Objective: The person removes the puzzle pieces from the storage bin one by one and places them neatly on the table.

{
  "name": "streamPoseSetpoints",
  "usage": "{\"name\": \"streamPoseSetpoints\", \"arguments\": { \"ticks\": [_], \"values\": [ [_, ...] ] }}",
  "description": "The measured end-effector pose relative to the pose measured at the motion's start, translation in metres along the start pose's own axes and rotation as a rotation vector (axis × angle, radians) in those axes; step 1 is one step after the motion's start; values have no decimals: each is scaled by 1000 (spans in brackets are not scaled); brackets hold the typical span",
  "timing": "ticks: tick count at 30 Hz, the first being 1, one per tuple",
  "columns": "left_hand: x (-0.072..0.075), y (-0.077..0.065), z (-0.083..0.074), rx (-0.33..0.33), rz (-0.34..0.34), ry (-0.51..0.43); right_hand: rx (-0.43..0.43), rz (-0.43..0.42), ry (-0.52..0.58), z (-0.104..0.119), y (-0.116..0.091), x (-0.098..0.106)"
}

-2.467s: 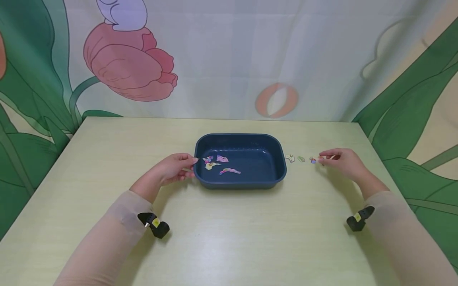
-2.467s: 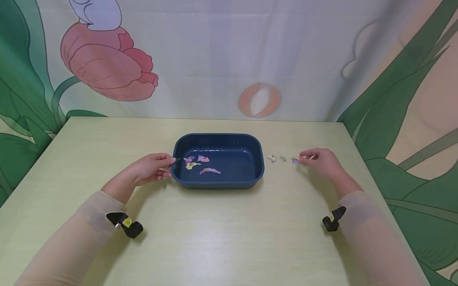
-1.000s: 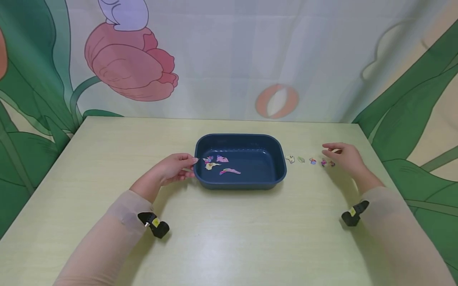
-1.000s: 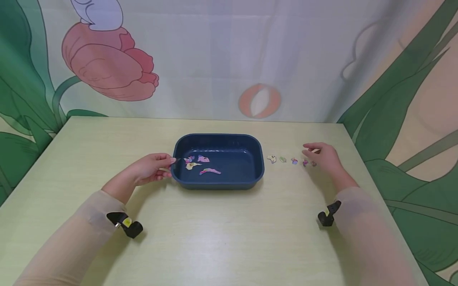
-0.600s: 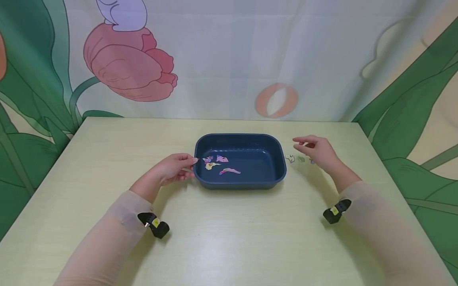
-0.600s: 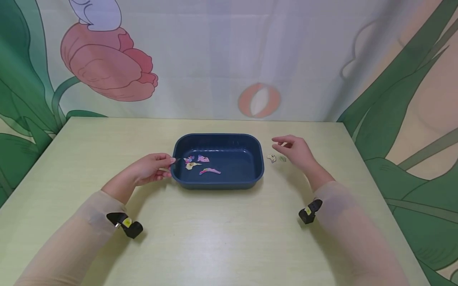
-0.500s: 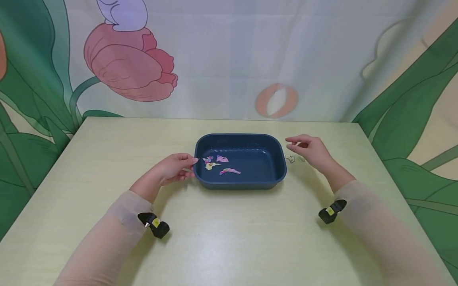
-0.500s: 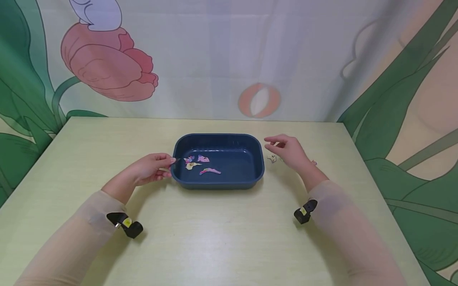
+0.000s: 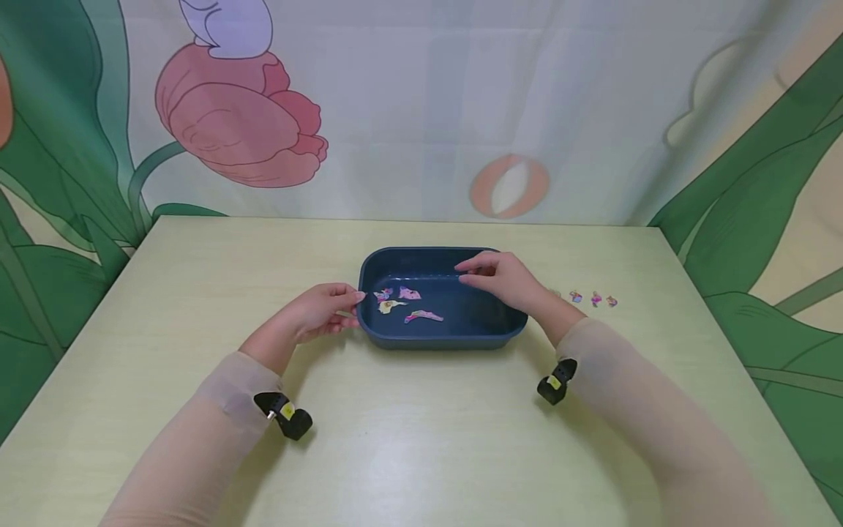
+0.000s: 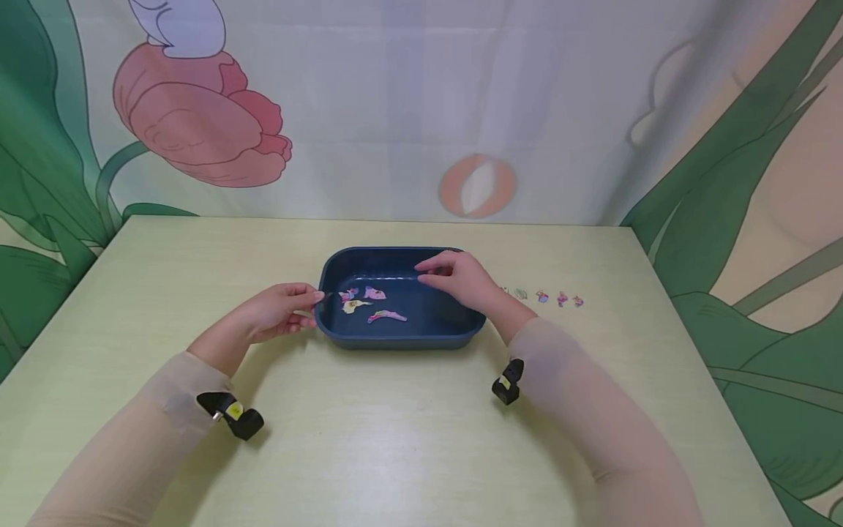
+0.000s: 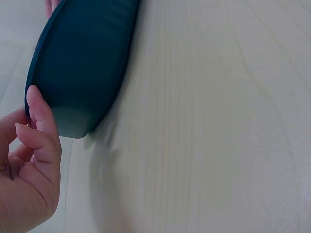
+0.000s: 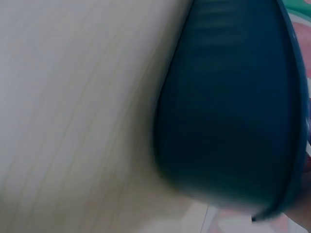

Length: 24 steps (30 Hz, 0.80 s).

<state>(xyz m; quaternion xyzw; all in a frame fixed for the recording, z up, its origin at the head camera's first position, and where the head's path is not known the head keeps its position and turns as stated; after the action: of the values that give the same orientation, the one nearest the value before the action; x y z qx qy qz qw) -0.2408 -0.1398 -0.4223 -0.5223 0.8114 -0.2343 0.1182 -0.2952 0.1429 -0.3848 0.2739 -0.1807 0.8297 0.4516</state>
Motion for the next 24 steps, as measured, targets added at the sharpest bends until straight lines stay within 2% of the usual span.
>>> {"name": "streamPoseSetpoints", "arguments": {
  "ticks": [5, 11, 17, 22, 24],
  "values": [
    [0, 1, 0, -7, 4, -2, 10, 81, -34, 7, 21, -20],
    [-1, 1, 0, -18, 11, 1, -36, 202, -130, 5, 40, -47],
    [-1, 1, 1, -27, 16, -3, -48, 308, -282, 0, 46, -64],
    [1, 0, 1, -30, 21, -8, -78, 356, -306, -2, 46, -69],
    [1, 0, 2, -30, 22, -12, -61, 356, -294, 0, 46, -70]
  ]
}}
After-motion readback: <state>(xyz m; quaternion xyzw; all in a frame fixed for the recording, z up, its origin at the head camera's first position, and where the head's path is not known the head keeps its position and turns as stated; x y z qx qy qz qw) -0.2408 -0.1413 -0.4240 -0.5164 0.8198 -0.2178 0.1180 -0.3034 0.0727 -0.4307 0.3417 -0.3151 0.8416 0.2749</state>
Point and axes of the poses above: each hand's wrist, its own y-axis towards the middle knuckle, its own x-axis out of the back of the hand, z = x × y, the point moved 5 cm from there along y, towards the middle knuckle, and after that the axes turned 6 degrees about z, right-handed, at the moved point
